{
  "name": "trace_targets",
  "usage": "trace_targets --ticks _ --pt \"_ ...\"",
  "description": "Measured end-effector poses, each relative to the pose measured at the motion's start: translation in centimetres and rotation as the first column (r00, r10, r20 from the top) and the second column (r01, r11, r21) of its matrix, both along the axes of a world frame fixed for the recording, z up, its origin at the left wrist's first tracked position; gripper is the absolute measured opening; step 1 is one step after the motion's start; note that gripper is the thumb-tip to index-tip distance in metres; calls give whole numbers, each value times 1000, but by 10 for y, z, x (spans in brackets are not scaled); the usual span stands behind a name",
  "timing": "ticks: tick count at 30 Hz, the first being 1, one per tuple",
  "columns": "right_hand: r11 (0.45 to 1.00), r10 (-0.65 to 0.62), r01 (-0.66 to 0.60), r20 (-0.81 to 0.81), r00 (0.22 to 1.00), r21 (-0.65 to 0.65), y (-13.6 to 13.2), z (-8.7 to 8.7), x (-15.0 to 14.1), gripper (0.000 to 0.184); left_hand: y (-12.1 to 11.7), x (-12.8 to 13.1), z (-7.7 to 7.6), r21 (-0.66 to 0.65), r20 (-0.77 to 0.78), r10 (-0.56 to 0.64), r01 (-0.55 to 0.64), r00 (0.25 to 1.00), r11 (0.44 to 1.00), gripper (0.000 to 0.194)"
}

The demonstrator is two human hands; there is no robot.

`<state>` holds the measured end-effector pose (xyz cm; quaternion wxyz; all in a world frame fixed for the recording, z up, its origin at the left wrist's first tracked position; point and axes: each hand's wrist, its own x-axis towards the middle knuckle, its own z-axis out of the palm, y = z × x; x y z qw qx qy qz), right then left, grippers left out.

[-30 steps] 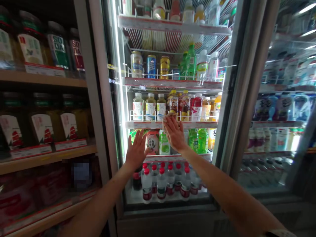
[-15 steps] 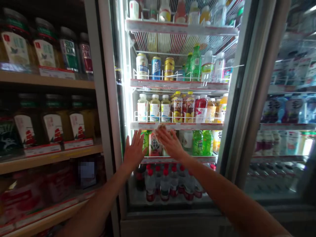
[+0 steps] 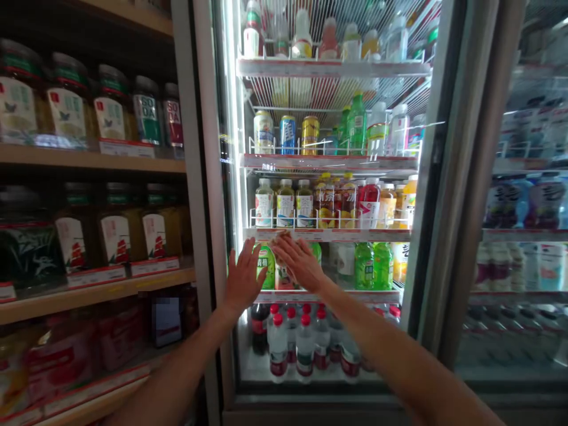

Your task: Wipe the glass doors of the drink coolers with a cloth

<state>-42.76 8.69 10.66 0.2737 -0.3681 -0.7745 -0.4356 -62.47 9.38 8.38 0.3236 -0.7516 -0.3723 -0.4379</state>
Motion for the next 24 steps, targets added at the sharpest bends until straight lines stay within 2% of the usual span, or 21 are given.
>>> trace_targets --ticks 3,5,8,11,13,15,17,20,22,24 --pt "999 -1 7 -131 991 49 3 5 2 63 -2 24 6 42 -2 -164 164 986 986 53" --pt "997 9 3 -160 987 71 3 10 6 67 1 43 10 47 19 -210 209 978 977 54" --pt "996 21 -8 -147 989 92 -5 9 19 70 7 63 15 84 67 -146 141 987 986 52" --pt "991 4 14 -134 991 131 -14 9 47 71 10 79 21 152 149 -61 39 987 988 47" --pt "976 -48 89 -203 978 197 -17 16 70 68 12 89 28 185 169 -23 -9 985 983 51" --pt "944 -113 201 -317 942 261 -15 26 92 64 15 96 34 228 103 -10 -14 995 973 54" --pt "916 -153 267 -355 922 299 -12 33 108 62 23 94 39 280 -6 -22 22 1000 960 53" --pt "909 -167 260 -288 943 325 -7 36 119 61 40 60 46 328 -56 -40 56 998 943 50" --pt "907 -182 272 -284 941 322 -7 33 119 61 51 29 51 322 79 -28 1 996 947 51" --pt "902 -202 296 -299 933 313 -7 31 117 62 57 10 54 283 288 -1 -85 958 955 54"
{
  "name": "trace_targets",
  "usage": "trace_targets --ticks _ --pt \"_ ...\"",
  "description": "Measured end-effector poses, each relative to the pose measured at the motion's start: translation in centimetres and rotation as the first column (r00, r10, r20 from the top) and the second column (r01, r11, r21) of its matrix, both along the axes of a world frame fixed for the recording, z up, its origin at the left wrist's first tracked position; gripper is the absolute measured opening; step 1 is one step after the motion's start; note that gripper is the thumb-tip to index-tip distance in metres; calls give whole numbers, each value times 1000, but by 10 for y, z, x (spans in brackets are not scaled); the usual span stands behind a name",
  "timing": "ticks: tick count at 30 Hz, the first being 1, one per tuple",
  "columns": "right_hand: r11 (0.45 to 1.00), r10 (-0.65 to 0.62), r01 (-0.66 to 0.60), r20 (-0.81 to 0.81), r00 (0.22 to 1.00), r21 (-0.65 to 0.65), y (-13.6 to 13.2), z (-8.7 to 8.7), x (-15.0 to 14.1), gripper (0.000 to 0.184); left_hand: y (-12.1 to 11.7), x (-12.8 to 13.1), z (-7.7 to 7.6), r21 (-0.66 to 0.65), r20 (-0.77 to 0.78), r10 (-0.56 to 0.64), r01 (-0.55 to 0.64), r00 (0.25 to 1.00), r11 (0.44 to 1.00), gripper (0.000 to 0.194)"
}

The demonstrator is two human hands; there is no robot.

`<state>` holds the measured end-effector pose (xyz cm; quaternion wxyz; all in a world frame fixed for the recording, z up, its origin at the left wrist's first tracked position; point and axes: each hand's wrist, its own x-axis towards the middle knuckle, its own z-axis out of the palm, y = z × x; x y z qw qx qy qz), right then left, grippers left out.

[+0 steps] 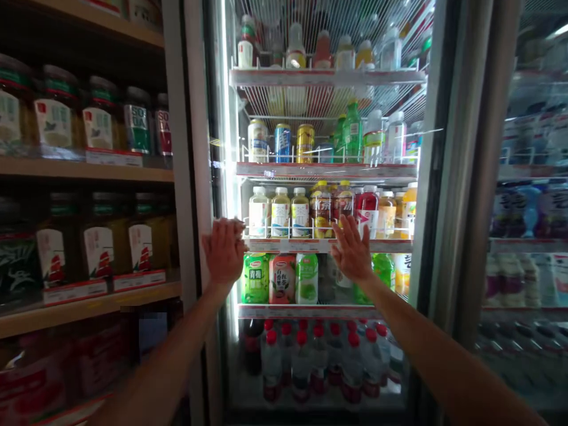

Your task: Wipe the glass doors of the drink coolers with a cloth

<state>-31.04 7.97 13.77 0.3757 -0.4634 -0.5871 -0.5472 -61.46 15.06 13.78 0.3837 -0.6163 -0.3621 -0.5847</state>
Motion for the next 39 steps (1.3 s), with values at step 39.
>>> trace_targets --ticks 39 --pt "999 19 -18 -7 1000 32 -1 -2 2 64 -15 73 15 42 -415 -107 137 903 990 47"
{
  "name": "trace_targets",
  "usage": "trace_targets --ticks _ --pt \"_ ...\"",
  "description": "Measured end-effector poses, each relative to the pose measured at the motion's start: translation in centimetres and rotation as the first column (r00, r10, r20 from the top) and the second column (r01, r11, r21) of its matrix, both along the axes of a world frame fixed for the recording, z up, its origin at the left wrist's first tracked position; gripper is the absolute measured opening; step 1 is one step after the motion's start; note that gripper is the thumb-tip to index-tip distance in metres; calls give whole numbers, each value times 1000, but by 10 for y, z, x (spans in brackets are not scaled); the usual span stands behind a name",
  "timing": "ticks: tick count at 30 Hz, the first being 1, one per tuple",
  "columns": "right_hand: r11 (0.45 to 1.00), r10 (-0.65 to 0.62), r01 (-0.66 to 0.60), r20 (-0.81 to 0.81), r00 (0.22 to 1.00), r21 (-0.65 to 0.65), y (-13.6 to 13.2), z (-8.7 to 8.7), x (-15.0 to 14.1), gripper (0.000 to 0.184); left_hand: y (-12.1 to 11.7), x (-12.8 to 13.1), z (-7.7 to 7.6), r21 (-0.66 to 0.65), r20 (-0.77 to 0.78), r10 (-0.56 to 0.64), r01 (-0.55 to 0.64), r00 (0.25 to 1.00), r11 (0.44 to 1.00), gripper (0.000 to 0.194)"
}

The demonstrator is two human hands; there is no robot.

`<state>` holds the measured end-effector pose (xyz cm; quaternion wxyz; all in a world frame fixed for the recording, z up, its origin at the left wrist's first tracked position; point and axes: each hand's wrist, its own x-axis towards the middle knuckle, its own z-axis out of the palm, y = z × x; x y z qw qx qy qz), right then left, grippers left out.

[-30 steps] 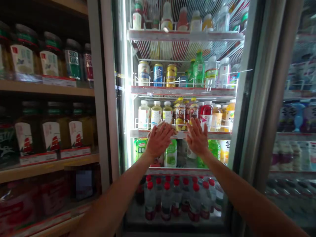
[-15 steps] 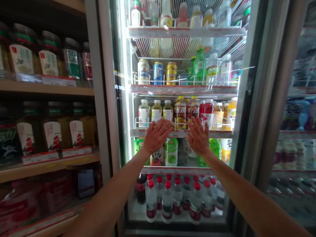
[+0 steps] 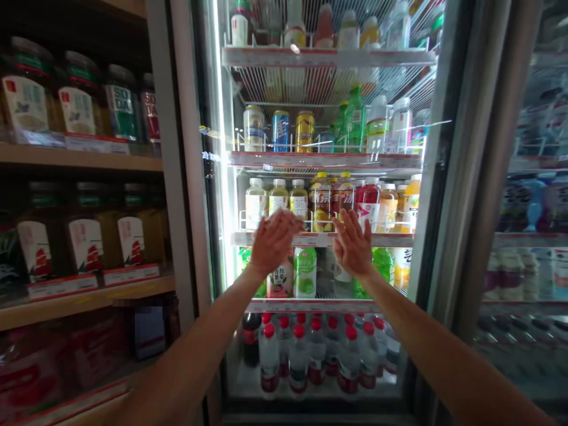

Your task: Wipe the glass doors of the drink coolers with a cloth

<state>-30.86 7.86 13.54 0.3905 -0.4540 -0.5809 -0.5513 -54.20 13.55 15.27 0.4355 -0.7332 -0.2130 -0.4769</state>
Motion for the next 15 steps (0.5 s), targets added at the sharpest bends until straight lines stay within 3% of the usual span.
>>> trace_targets --ticks 2,4,6,8,10,11,13,15 --pt "1000 2 -2 1 1000 6 1 0 0 64 6 -23 16 -78 293 70 -49 954 996 48" --pt "1000 14 -14 -2 1000 8 2 0 -1 65 8 -31 22 -118 443 123 -78 888 990 48" --pt "999 33 -33 2 999 11 2 -1 0 65 5 -20 13 -55 352 102 -89 930 995 46" --pt "999 41 -41 1 999 17 3 -1 0 64 -1 1 -2 65 75 37 -42 996 997 44" --pt "999 37 -37 2 999 18 2 0 0 64 -3 13 -9 121 -187 -8 31 982 992 43" --pt "999 30 -30 2 1000 14 1 0 1 64 -3 12 -6 107 -243 -15 42 970 993 44" --pt "1000 24 -24 5 1000 8 1 0 0 63 1 -2 10 28 -127 9 -6 992 1000 47" --pt "1000 24 -25 7 1000 11 1 0 0 63 6 -20 29 -67 192 88 -76 978 995 48"
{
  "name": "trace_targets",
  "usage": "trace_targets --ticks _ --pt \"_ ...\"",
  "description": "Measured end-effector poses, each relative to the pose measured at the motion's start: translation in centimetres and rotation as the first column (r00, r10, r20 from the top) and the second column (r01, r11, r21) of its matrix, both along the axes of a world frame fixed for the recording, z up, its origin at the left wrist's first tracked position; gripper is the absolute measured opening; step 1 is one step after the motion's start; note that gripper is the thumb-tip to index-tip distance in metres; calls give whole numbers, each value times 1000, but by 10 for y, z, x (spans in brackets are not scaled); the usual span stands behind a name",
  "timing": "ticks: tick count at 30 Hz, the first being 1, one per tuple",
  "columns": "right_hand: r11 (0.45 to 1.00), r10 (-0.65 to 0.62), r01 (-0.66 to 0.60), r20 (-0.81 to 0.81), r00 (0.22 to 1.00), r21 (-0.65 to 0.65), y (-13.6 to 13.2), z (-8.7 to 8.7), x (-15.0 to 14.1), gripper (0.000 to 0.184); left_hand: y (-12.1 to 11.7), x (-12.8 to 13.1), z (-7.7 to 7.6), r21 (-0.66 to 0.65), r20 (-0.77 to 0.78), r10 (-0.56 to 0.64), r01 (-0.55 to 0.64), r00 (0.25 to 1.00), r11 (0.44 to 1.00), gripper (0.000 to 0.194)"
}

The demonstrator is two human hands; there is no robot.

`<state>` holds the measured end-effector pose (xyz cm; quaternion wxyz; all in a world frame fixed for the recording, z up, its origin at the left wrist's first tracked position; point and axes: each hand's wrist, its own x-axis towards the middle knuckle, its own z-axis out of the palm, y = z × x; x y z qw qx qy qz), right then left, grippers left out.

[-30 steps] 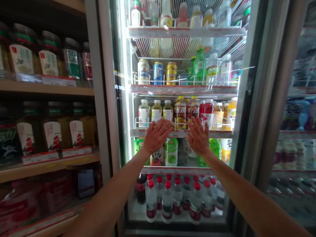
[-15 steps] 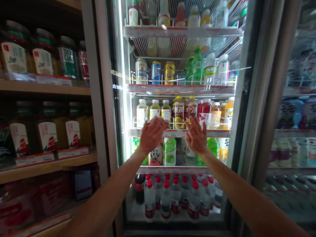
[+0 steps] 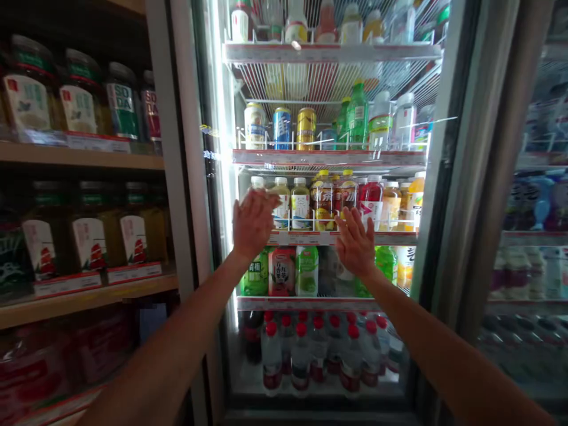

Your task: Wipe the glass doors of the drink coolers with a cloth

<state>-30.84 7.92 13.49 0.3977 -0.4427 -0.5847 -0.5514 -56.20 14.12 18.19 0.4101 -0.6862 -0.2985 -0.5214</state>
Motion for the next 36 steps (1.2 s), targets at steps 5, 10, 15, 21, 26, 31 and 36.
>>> trace_targets --ticks 5,10,15,21,26,31,36 --pt "1000 -13 13 -16 1000 -9 1 -1 0 65 -4 7 -13 54 -37 44 -42 998 998 47" --pt "1000 -11 11 -1 1000 -7 0 0 1 64 -6 17 -34 127 -440 -54 122 897 984 44" --pt "1000 -12 11 -13 1000 -12 -1 0 -1 64 2 -6 1 14 91 -3 2 996 1000 49" --pt "1000 -13 13 -18 1000 -17 -1 0 0 63 -10 18 -38 129 -637 -108 244 763 961 48" --pt "999 -22 21 -15 1000 -31 -1 0 0 64 0 -1 -9 59 -163 -95 106 982 993 50" --pt "1000 0 0 -8 1000 -7 -2 1 -1 62 -6 -2 -26 82 -330 -7 36 944 996 45" --pt "1000 -6 5 -16 1000 -22 -2 1 -1 63 -6 3 -33 134 -491 -33 112 871 985 46"
